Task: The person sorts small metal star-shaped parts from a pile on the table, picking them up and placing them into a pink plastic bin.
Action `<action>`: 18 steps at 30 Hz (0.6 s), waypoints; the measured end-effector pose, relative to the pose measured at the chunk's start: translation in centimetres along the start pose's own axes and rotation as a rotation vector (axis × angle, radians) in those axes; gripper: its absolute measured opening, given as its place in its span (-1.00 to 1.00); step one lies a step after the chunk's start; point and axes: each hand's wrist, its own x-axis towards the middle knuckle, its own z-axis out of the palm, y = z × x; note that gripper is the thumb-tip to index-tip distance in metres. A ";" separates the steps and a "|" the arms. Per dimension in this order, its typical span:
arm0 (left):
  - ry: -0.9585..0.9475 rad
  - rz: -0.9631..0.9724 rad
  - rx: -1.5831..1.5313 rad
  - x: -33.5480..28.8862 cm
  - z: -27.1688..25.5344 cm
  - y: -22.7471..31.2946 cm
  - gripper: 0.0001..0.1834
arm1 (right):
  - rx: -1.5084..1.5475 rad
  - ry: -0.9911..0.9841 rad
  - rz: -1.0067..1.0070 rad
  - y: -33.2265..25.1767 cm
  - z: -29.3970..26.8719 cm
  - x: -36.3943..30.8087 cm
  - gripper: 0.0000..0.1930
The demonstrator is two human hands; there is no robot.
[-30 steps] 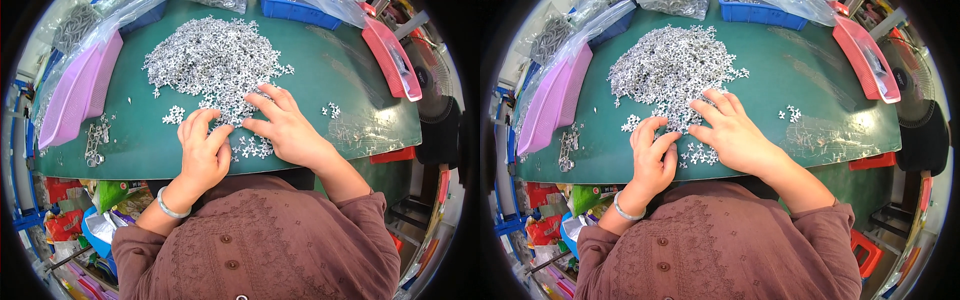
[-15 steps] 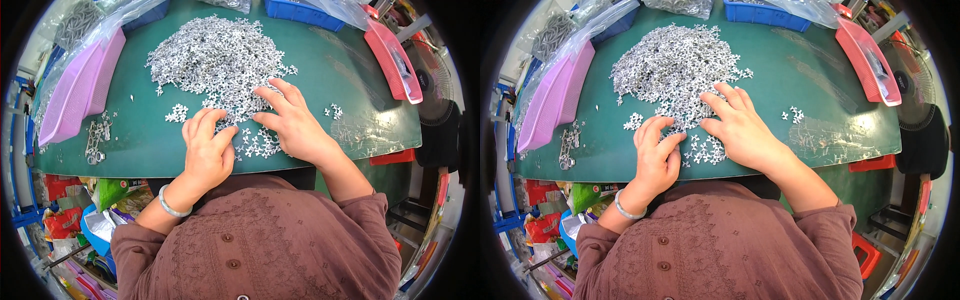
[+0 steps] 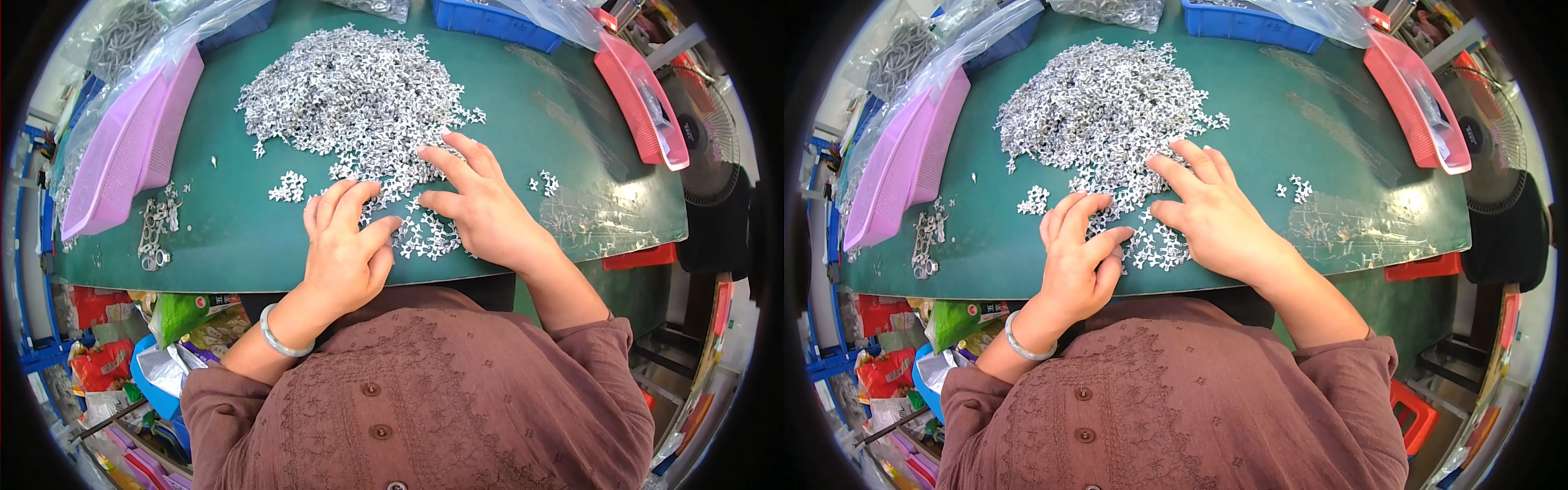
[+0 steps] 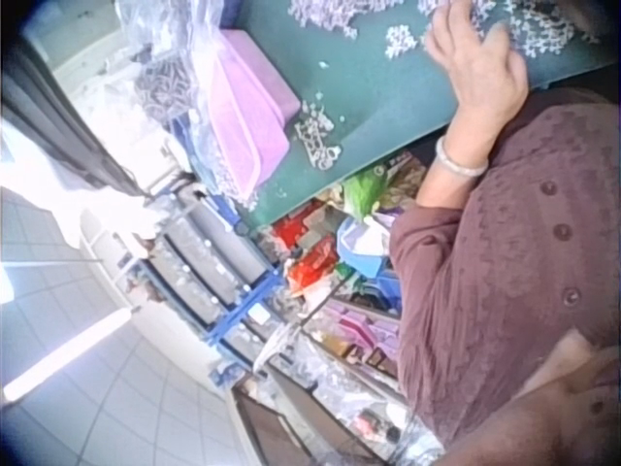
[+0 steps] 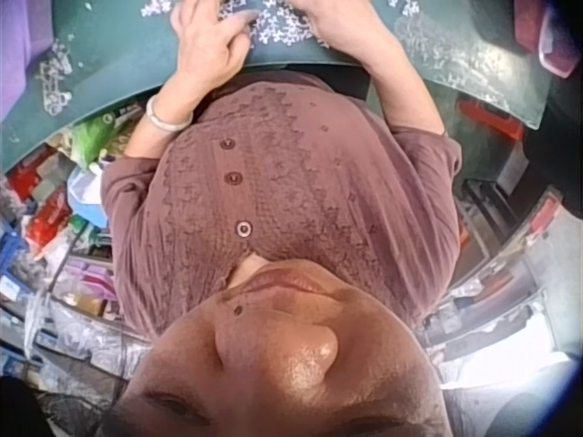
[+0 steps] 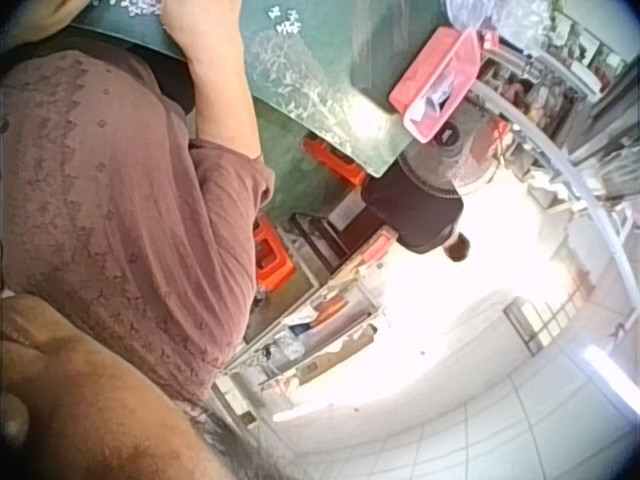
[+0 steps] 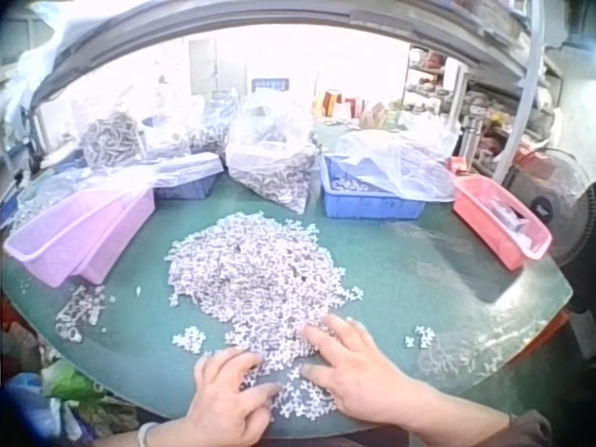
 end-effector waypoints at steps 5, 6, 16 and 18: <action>0.002 0.003 -0.003 0.0 0.1 -0.1 -0.63 | 0.007 0.015 -0.022 0.3 -0.3 -0.1 -0.74; 0.002 0.004 -0.004 0.1 0.1 0.0 -0.63 | 0.005 0.015 -0.021 0.3 -0.2 -0.2 -0.74; -0.073 0.027 0.047 0.5 0.4 0.5 -0.66 | -0.015 0.013 0.004 0.4 -0.4 -0.6 -0.80; -0.079 0.033 0.040 0.5 0.3 0.4 -0.66 | -0.010 0.020 0.004 0.3 -0.6 -0.6 -0.81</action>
